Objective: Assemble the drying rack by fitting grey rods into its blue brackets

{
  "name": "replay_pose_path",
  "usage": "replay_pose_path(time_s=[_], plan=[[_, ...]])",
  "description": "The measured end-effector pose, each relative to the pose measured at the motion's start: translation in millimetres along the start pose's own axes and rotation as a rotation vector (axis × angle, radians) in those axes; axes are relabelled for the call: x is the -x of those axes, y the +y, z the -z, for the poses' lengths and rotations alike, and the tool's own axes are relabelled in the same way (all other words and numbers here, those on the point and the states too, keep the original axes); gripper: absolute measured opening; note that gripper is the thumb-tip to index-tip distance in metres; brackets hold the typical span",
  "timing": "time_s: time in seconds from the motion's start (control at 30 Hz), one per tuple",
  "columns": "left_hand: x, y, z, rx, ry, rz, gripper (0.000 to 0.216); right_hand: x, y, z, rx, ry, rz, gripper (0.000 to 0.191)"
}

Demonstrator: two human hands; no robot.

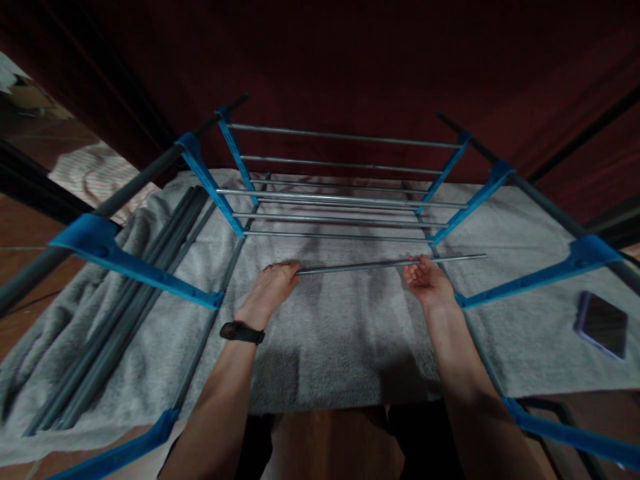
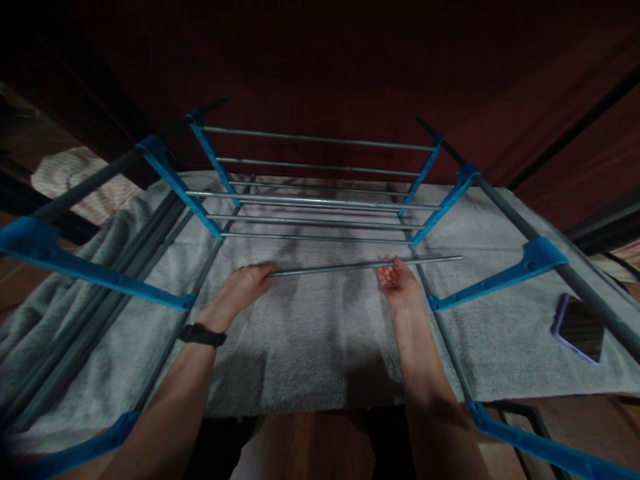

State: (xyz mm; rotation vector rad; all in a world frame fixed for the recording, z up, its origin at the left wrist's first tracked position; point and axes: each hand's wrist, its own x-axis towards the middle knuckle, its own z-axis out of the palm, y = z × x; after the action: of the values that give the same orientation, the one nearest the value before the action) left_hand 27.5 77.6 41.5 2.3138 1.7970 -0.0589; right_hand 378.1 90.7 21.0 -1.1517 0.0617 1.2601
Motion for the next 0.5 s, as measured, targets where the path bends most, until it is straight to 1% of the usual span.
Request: replay_pose_path(time_s=[0.13,0.27,0.5], plan=[[1,3,2,0.003,0.003,0.005,0.026,-1,1,2,-0.009,-0.019,0.009,0.017],[1,9,3,0.014,0.001,0.009,0.025,-1,2,1,0.004,-0.018,-0.005,0.018],[-1,17,3,0.01,-0.022,-0.038,0.025,2,5,-3,-0.002,-0.009,-0.016,0.019]])
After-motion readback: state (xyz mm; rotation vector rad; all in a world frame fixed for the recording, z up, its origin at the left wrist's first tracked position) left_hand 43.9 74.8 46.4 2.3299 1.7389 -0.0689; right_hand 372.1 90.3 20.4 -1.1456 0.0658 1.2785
